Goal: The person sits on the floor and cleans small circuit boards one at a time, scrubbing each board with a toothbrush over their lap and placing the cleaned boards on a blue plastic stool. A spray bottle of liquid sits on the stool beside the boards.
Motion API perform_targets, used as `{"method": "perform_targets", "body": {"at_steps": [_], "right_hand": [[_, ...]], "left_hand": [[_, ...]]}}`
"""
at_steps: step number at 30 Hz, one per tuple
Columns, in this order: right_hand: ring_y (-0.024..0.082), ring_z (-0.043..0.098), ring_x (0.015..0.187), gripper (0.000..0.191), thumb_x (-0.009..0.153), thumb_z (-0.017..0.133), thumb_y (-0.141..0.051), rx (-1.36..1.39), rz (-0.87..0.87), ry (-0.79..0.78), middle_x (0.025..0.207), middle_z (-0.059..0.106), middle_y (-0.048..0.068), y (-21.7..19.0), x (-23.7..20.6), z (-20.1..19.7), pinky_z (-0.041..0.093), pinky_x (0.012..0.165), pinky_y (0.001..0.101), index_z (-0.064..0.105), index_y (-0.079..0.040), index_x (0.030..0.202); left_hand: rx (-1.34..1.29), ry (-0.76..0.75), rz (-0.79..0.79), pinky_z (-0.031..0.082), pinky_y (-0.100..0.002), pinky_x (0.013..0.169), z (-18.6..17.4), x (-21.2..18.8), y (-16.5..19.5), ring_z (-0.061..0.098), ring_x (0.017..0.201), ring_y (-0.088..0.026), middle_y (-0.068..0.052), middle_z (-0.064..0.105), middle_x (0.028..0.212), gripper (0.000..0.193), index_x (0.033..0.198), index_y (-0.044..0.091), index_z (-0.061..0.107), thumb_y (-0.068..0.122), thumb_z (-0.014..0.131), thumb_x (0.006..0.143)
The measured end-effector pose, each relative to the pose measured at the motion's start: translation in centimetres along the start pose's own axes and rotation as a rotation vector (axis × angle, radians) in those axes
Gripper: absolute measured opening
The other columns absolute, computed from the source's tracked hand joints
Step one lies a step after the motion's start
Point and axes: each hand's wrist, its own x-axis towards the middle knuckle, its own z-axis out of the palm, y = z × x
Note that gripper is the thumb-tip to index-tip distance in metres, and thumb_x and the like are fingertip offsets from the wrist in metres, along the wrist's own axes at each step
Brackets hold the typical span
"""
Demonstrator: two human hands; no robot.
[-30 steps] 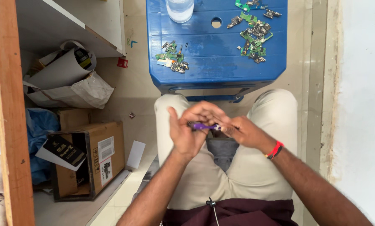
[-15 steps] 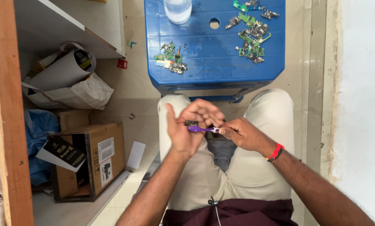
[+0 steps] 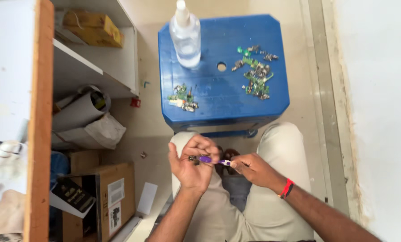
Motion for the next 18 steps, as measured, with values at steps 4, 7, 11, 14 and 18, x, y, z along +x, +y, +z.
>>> {"method": "perform_targets", "body": {"at_steps": [4, 7, 11, 14, 18], "right_hand": [[0.011, 0.042, 0.055, 0.054, 0.103, 0.051, -0.044, -0.051, 0.145, -0.063, 0.056, 0.044, 0.002, 0.4, 0.1, 1.1, 0.036, 0.052, 0.0339, 0.052, -0.003, 0.069], [0.010, 0.042, 0.058, 0.057, 0.106, 0.049, -0.045, 0.165, 0.106, -0.123, 0.060, 0.044, -0.001, 0.9, -0.6, 2.3, 0.036, 0.054, 0.0318, 0.048, -0.004, 0.066], [0.009, 0.041, 0.059, 0.055, 0.104, 0.047, -0.045, 0.233, 0.113, -0.167, 0.061, 0.046, -0.004, 1.4, -0.5, 1.8, 0.035, 0.054, 0.0305, 0.050, -0.006, 0.066], [0.009, 0.036, 0.060, 0.054, 0.104, 0.046, -0.046, 0.133, 0.190, -0.148, 0.062, 0.040, -0.004, 1.1, -0.2, 1.5, 0.033, 0.053, 0.0305, 0.048, -0.007, 0.067], [0.010, 0.039, 0.059, 0.053, 0.103, 0.047, -0.049, 0.381, 0.116, -0.241, 0.063, 0.043, -0.004, 0.1, -0.3, 2.7, 0.034, 0.055, 0.0314, 0.056, -0.005, 0.074]], "left_hand": [[-0.085, 0.137, -0.038, 0.045, -0.033, 0.063, 0.7, 0.4, 0.1, 0.059, 0.073, -0.024, -0.017, 0.065, 0.085, 0.079, 0.093, -0.005, 0.060, 0.068, 0.031, 0.101], [0.098, 0.008, -0.099, 0.045, -0.031, 0.062, 0.6, -0.2, -0.5, 0.058, 0.068, -0.023, -0.016, 0.068, 0.086, 0.070, 0.096, -0.003, 0.062, 0.063, 0.036, 0.102], [0.151, -0.069, 0.035, 0.045, -0.030, 0.063, 0.0, -0.5, 0.1, 0.056, 0.066, -0.020, -0.012, 0.063, 0.074, 0.061, 0.091, -0.001, 0.062, 0.055, 0.040, 0.098], [0.122, -0.065, 0.081, 0.041, -0.029, 0.058, 0.3, -0.6, 0.1, 0.049, 0.057, -0.016, -0.003, 0.048, 0.060, 0.053, 0.085, 0.001, 0.060, 0.047, 0.045, 0.107], [0.212, -0.095, -0.121, 0.035, -0.029, 0.052, 1.2, -1.4, -1.0, 0.039, 0.049, -0.012, 0.002, 0.033, 0.053, 0.048, 0.076, 0.005, 0.054, 0.040, 0.049, 0.109]]}}
